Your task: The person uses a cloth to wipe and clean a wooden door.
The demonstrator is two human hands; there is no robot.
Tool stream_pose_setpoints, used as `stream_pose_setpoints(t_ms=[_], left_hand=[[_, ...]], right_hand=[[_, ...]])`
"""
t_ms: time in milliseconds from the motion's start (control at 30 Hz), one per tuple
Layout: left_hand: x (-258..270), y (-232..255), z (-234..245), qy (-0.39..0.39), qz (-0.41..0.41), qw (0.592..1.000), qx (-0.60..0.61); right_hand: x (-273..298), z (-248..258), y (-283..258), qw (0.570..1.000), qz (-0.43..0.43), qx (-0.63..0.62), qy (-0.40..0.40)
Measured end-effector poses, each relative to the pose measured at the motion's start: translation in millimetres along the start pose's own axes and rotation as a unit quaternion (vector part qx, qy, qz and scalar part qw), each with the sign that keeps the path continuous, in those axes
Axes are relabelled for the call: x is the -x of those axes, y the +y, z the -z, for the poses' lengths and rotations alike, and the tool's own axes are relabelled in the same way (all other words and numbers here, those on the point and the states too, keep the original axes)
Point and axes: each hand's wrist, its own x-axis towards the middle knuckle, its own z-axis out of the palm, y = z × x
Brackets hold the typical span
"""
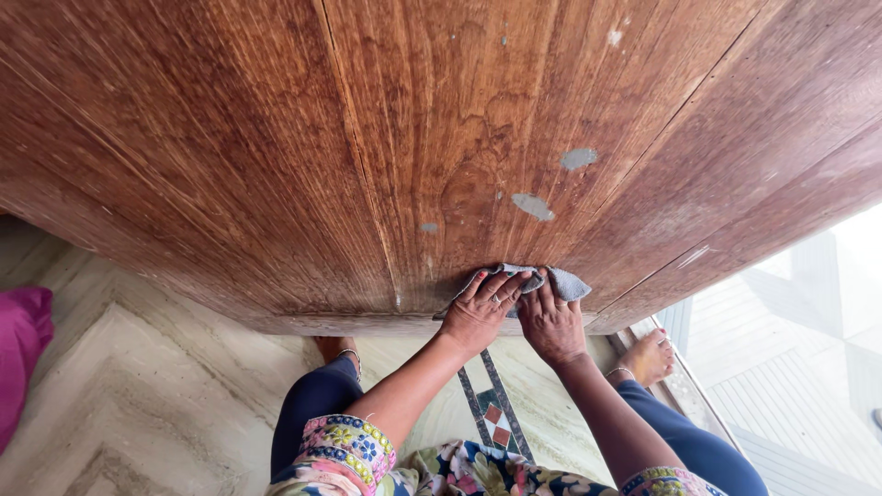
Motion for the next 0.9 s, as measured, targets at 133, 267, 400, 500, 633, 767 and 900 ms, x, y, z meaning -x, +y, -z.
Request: stream_pose_setpoints(t_ms=[133,267,400,500,633,767,900], left_hand=[[-4.7,1.2,-16.1,0.049,0.002,0.998,-0.032],[-22.9,6.7,-10.2,0.075,0.011,0.997,0.030],[-72.0,0.2,22.2,0.106,0.029,0.992,0.064],[-105.5,-20.0,63.8,0.130,0.030,0.990,0.049],[-135.8,-50.4,118.9,0.158,0.041,0.986,0.025],[-142.8,-85.6,150.3,0.178,0.077,0.977,0.090],[-118.9,-117.4,150.7,0.167,0.128,0.972,0.105]], right_hand=[[1.2,2.0,13.8,0.998,0.003,-0.051,-0.031],[-4.4,7.7,29.0,0.999,0.014,-0.031,-0.006],[-28.4,20.0,49.4,0.995,-0.046,-0.063,0.055],[-51.9,44.7,63.1,0.986,-0.080,-0.094,0.112],[-82.5,87.0,66.1,0.969,-0.122,-0.114,0.180],[-106.3,113.2,52.9,0.951,-0.125,-0.157,0.237],[-117.6,110.5,21.7,0.959,-0.086,-0.160,0.218]])
